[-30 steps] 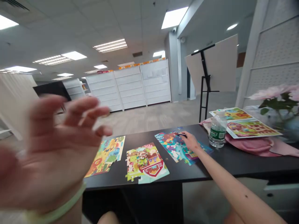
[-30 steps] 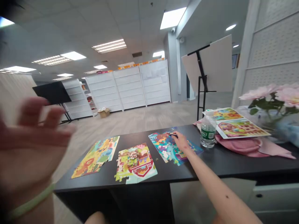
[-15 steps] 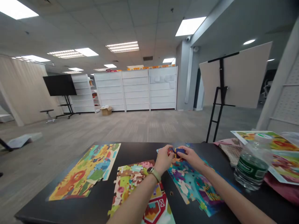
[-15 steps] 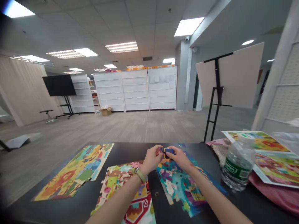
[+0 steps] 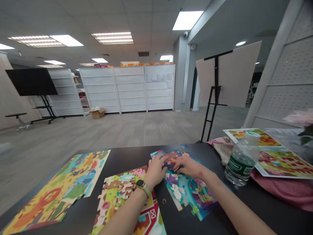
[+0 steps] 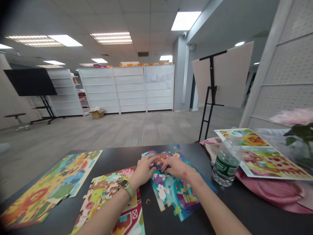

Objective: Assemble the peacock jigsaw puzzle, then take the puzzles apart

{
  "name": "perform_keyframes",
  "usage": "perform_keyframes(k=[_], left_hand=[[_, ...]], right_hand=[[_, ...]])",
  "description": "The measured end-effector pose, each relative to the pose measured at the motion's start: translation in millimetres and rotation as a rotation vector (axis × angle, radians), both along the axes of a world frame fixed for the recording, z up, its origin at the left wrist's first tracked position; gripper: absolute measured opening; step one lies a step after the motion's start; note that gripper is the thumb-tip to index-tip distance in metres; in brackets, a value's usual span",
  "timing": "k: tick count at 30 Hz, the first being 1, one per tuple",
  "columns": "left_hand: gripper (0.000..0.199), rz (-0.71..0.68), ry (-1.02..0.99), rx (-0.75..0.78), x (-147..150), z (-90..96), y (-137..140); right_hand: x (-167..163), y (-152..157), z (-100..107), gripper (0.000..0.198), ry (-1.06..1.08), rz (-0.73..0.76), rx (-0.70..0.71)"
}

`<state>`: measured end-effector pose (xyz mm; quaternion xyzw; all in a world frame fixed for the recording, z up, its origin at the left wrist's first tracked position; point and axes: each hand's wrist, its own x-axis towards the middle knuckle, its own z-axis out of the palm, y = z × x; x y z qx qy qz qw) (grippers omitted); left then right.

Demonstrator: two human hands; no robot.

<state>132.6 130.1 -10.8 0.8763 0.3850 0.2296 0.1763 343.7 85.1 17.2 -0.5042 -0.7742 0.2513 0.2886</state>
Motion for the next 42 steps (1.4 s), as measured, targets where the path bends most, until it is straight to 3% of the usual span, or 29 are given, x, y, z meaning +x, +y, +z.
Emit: perform_keyframes(k=[4,8,10,14,19,28,32,37,42], left_hand=[[0.037,-0.094,0.079,0.006,-1.5,-0.1,0.7],[0.037,-0.114,0.092,0.011,-0.2,0.9,-0.1],[0.035,-0.118,0.082,0.012,0.9,1.6,-1.5],[0.036,-0.133,0.065,0.007,2.2,2.2,-7.8],[0.085,-0.224,0.146,-0.050,-0.5,3.9,-14.9],[0.094,-0.174,0.215,-0.152,-3.3,10.1,-11.9],[0.096,-0.249,0.236,-0.176,-7.3,10.6,-4.8],[0.087,-0.385,0.292,-0.215,-20.9,21.2,3.9],[0.084,-0.385,0.302,-0.244,-29.8,26.6,4.0]], right_hand=[[11.5,-1.2,-1.5,0.016,-0.057,0.030,-0.054],[24.8,9.5,-6.9,0.052,-0.104,-0.184,-0.008],[31.1,18.3,-14.5,0.059,-0.165,-0.319,0.021],[43.0,33.0,-34.4,0.054,-0.328,-0.555,-0.008],[45.8,37.2,-47.1,0.056,-0.512,-0.602,-0.075],[43.6,49.0,-38.0,0.058,-0.620,-0.699,-0.058],[60.5,48.9,-27.6,0.045,-0.596,-0.678,-0.084],[87.8,27.6,-18.3,0.027,-0.550,-0.596,-0.128],[75.2,23.0,-24.0,0.042,-0.518,-0.702,-0.049]])
